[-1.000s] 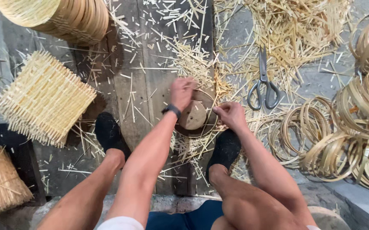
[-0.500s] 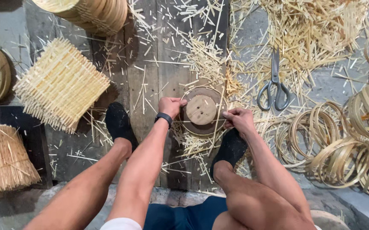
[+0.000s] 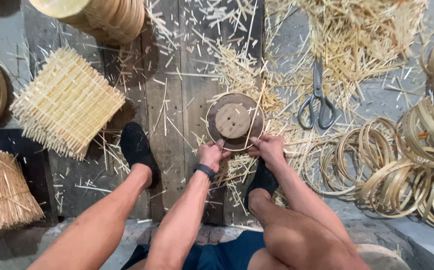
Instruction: The person sits on the floor and repeatedly assembles small round bamboo trays. They place a woven bamboo mat on a wooden block, fit a circular bamboo rim around it, and use shears to trim the excess mat material flush with the rim. Finished trays are stacked nearby.
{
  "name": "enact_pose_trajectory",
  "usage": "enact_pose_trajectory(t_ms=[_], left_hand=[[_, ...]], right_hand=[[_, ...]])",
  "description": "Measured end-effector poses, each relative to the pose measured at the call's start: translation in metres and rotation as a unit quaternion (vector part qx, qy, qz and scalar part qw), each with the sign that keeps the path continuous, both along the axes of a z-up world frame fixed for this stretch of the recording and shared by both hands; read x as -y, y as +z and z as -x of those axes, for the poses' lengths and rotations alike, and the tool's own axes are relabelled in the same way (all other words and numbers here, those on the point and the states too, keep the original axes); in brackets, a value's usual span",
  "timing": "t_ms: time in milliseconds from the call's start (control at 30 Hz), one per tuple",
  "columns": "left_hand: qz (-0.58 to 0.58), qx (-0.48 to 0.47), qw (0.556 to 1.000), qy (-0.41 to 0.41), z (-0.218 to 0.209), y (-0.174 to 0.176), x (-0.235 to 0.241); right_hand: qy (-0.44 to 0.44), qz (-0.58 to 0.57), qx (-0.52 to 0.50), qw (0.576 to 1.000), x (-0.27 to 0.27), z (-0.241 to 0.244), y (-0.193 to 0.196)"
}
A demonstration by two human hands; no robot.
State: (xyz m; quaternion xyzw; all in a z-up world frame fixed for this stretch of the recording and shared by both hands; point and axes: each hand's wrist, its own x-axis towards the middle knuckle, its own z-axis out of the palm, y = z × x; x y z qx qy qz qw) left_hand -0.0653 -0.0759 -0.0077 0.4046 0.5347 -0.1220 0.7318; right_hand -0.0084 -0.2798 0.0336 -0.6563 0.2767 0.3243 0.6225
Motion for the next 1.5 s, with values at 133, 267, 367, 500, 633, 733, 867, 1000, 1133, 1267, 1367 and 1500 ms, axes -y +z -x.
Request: enact_pose_trajectory(t_ms=[133,267,367,500,633,733,867,1000,1133,1267,1367,1500], left_hand=[[-0.148,0.11,0.953,-0.241,-0.022,0.062,-0.045],[-0.491,0.341,0.697,-0.396,-0.04,0.127,-0.058],[-0.402,0.388,0.761,-0.329,-0.052,0.145,-0.017],[-0.446,0.417,0.747,-0.264,-0.057,0.113,0.008],[-0.415,0.265,0.829,-0.265,-0.07,0.041,-0.036],[-0.413,0.139,0.863,-0.255,-0.079,0.005,-0.09],[-0.472,0.135,0.826,-0.277,-0.091,0.009,-0.119],[-0.635,0.298,0.648,-0.297,-0.076,0.04,-0.065],[-0.673,0.324,0.458,-0.483,-0.043,0.053,-0.004],[-0.642,0.39,0.463,-0.471,-0.041,0.056,-0.036],[-0.594,0.466,0.434,-0.491,-0.079,0.083,-0.103],[-0.711,0.512,0.297,-0.38,-0.176,0.156,-0.215]], right_hand=[[0.045,-0.007,-0.009,0.999,-0.008,-0.013,0.039],[0.041,-0.065,0.051,0.996,-0.015,-0.027,0.085],[0.008,-0.105,0.008,0.994,-0.029,-0.036,0.103],[0.001,-0.144,0.101,0.984,-0.035,-0.044,0.108],[-0.024,-0.252,0.015,0.967,-0.001,-0.042,0.107],[-0.075,-0.346,0.051,0.934,0.037,-0.038,0.108],[-0.075,-0.262,0.166,0.948,0.069,-0.038,0.097],[-0.125,-0.288,0.169,0.934,0.081,-0.03,0.085],[-0.148,-0.311,0.144,0.928,0.081,-0.02,0.083],[-0.115,-0.302,0.182,0.929,0.081,-0.021,0.088],[-0.109,-0.308,0.18,0.928,0.079,-0.019,0.092],[-0.108,-0.318,0.166,0.927,0.08,-0.016,0.093]])
